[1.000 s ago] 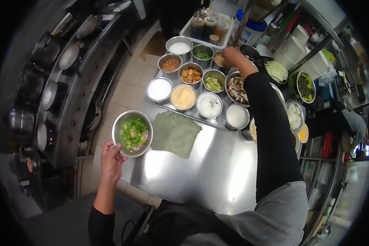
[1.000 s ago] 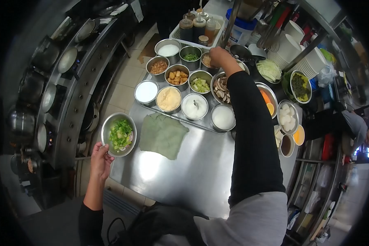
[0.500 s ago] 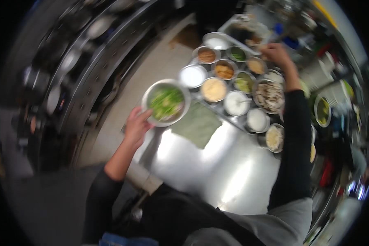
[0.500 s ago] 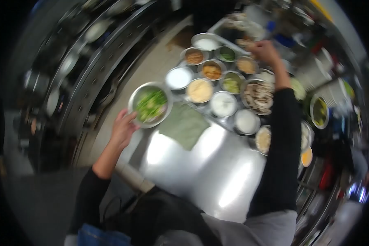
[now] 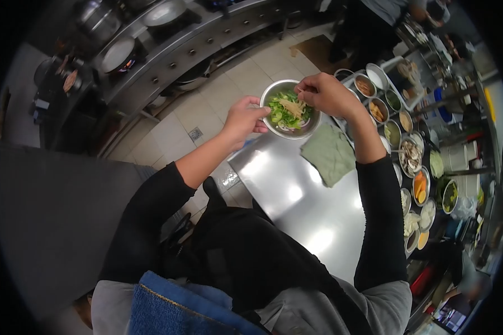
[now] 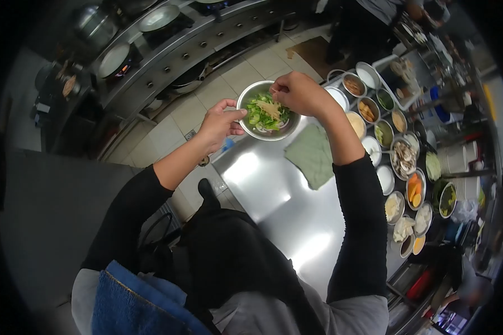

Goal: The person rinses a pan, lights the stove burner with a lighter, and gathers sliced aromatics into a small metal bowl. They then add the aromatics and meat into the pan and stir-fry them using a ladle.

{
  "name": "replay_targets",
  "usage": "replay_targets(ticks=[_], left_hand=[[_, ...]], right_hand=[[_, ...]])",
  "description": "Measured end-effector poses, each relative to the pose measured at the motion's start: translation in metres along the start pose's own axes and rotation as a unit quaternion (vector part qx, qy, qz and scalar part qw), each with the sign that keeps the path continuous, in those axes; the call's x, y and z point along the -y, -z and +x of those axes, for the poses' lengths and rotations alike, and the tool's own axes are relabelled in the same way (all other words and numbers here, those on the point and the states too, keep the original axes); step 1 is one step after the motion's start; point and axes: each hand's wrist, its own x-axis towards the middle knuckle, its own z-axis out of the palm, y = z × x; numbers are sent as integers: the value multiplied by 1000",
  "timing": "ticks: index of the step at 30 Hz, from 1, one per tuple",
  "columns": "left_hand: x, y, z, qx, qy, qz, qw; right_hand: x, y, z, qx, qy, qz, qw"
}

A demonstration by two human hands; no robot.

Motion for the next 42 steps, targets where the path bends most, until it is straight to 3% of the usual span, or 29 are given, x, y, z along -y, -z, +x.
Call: replay_targets(ticks=[4,5,7,8,10,12,14,15,16,18,20,22,24,25,27,28,30,32,33,34,36,37,40,42], left_hand=[[-12,81,9,11,-5,-20,1000],[-12,96,13,12,-10,-26,1000],[-18,128,13,-5,-20,4,1000],[-22,147,14,1,-27,-18,999],[-32,197,10,0,-40,-38,998],[-40,226,17,0,-44,-39,998],[-47,253,22,-23,-48,-15,998],[-53,266,24,-23,-43,-4,999],[-55,275,26,-25,-31,-16,999],[-57,297,35,-33,-6,-33,999],[-59,315,48,-32,6,-37,999],[-64,329,63,-30,68,-71,995],[-73,343,81,-26,83,-73,993],[-78,350,92,-23,101,-77,992],[-88,364,119,-19,106,-79,991],[-96,369,138,-14,105,-89,990],[-115,382,174,-29,97,-72,992],[-138,390,203,-46,78,-68,994],[-151,394,219,-58,67,-66,994],[-163,396,237,-49,62,-65,995],[-183,403,267,-71,13,-71,995],[-192,405,282,-67,23,-68,995],[-220,392,331,-129,-26,-82,988],[-243,378,359,-155,-43,-82,984]], right_hand=[[62,-31,55,42,1,-55,998],[59,-41,65,26,61,-68,995],[97,-45,88,51,39,-99,993],[98,-62,105,-20,99,-134,986],[148,-85,132,-64,30,-146,987],[150,-110,159,3,74,-90,993],[146,-135,175,-60,129,-49,989],[165,-132,177,-59,92,14,994],[166,-139,180,-158,73,26,984],[146,-147,181,-268,-56,9,962],[85,-168,176,-346,-119,50,929],[39,-185,159,-314,-175,12,933],[25,-195,147,-220,-269,132,928],[-6,-213,142,-234,-180,68,953],[-43,-220,147,-199,-210,86,954],[-46,-204,163,-165,-272,54,946],[-82,-197,202,-248,-322,59,912],[-147,-203,244,-294,-306,70,903],[-167,-199,272,-249,-303,60,918],[-178,-193,304,-251,-198,55,946],[-168,-159,367,-154,-115,84,978],[-148,-125,393,-58,-138,118,982],[-137,-83,466,-68,-108,129,983],[-145,-82,507,-113,-50,232,965]])
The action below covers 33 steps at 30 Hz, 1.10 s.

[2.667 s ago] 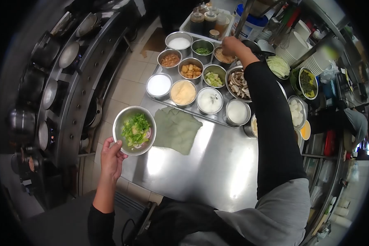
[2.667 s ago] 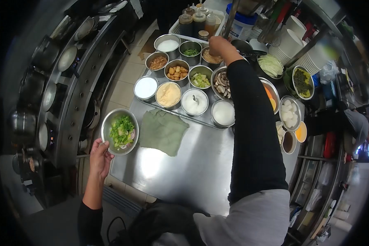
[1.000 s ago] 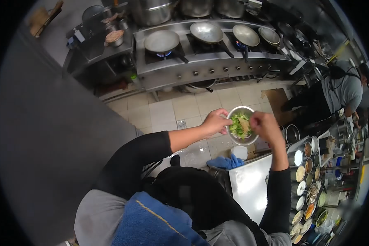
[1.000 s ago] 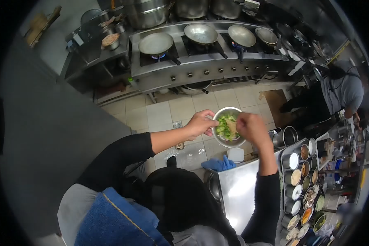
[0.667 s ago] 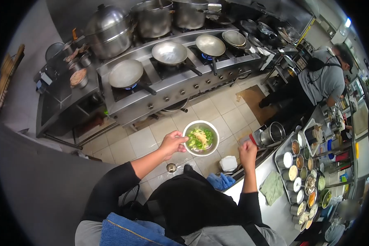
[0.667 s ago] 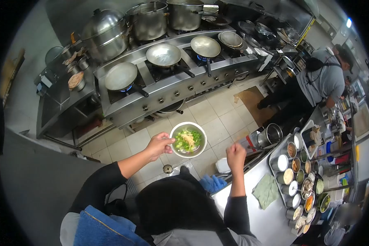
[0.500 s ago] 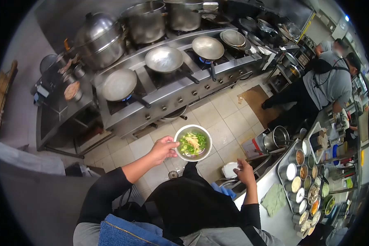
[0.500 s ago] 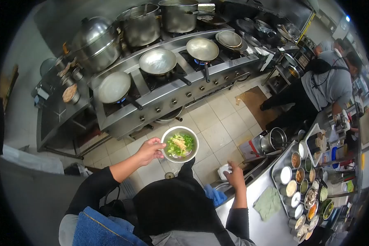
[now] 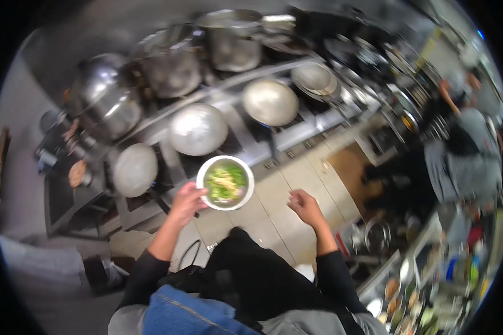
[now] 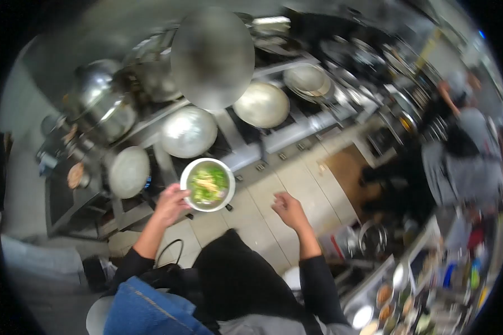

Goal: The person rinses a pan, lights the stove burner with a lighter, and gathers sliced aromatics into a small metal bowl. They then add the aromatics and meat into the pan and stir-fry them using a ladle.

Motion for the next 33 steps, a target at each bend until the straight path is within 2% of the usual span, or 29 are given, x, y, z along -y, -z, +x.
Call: replay_targets(ticks=[1,3,4,6,7,10,12,15,17,20,22,24,26,28,30,32,33], left_hand=[[-1,-3,20,5,1,-12,1000],[-6,-19,56,15,15,-32,999],[-11,-28,74,18,23,-39,999],[-7,-36,113,32,3,-53,998],[-11,-41,123,19,-6,-55,998],[-4,-65,167,13,-1,-86,996],[-25,-94,179,-8,2,-89,996],[-19,-94,176,-27,-36,-98,994],[-21,-102,166,-68,-48,-114,990],[2,-114,147,-160,-73,-145,974],[22,-129,118,-256,-75,-165,949],[39,-154,78,-346,-84,-188,915],[63,-184,36,-440,-85,-215,868],[92,-221,-1,-508,-91,-232,825],[112,-261,-31,-609,-94,-257,745],[134,-295,-56,-658,-92,-286,691],[144,-309,-66,-680,-88,-289,668]], right_hand=[[-22,-4,27,-14,30,-18,999],[-6,10,74,-48,-61,-109,991],[-17,19,104,-34,-45,-113,992],[-40,34,160,-43,-74,-89,992],[-5,44,171,-12,-20,-69,997],[39,75,220,89,5,69,994],[47,97,269,142,-5,95,985],[93,92,325,112,101,162,975],[142,79,365,167,137,195,957],[200,32,433,275,208,216,913],[238,-25,480,368,192,291,862],[263,-102,543,438,109,380,808],[308,-160,570,409,-85,384,823],[332,-207,588,352,-154,358,851],[349,-229,592,313,-117,343,878],[337,-303,659,352,-116,345,862],[334,-330,683,360,-156,396,830]])
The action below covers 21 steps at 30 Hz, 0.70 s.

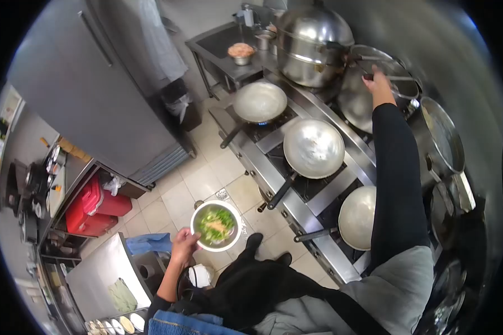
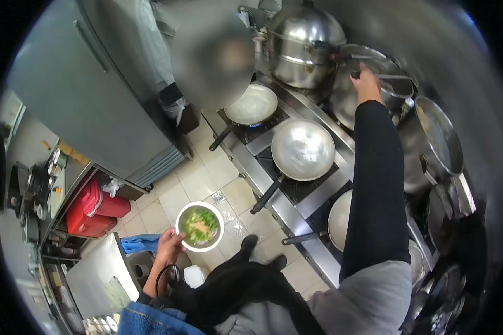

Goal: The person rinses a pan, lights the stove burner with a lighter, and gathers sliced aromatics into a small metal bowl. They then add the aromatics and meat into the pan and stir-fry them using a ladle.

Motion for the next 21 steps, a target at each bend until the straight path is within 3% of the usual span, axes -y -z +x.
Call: replay_targets(ticks=[1,3,5,6,7,8,11,14,17,19,21], left_hand=[[7,13,-9,-26,-4,-4,1000],[21,36,-16,-47,-11,0,999],[28,43,-11,-67,-21,1,998],[32,48,-4,-58,-16,-13,998],[24,33,10,-15,-34,-65,997],[18,28,16,13,-15,-77,997],[-4,-3,64,84,-22,-66,994],[-39,-48,114,175,-28,-23,984],[-62,-88,143,269,-70,11,960],[-74,-119,151,299,-64,25,952],[-80,-150,150,313,-57,30,948]], right_hand=[[-2,-5,22,8,-18,68,998],[20,-4,42,-70,-104,223,967],[49,-6,-14,-91,-37,196,976],[68,-11,-60,-77,-9,115,990],[89,8,-82,-80,22,200,976],[89,23,-101,-62,60,162,983],[71,109,-173,131,165,188,959],[92,171,-304,9,148,12,989],[143,263,-413,-29,252,-204,946],[169,305,-484,-31,215,-206,954],[180,325,-541,-140,186,-290,928]])
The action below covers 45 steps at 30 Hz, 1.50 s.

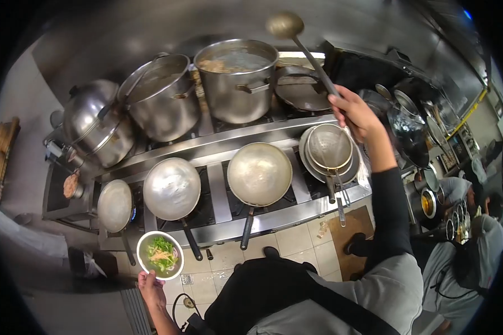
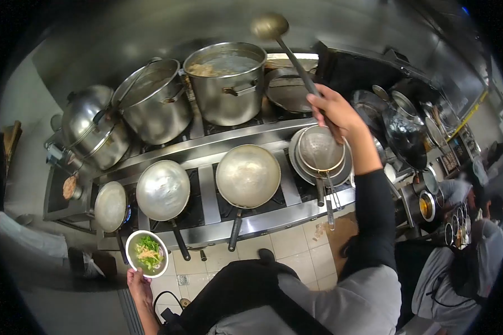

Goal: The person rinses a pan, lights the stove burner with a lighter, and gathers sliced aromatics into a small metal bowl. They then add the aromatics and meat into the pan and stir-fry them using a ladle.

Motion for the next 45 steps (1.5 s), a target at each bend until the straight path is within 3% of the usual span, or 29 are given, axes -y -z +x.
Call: replay_targets(ticks=[4,7,24,33,35,45], left_hand=[[8,-40,19,34,27,-6,999],[12,-67,17,54,50,4,997],[49,-57,-25,1,81,9,997],[47,-54,-38,-8,74,5,997],[47,-54,-39,-25,67,-3,997],[47,-46,-33,-10,80,-20,997]], right_hand=[[-28,76,-19,-18,-111,-32,993],[-69,107,-1,-23,-181,-202,962],[-127,132,32,-31,-220,-213,951],[-132,136,41,-39,-245,-157,956],[-131,138,40,-51,-263,-39,963],[-108,144,20,-38,-283,99,953]])
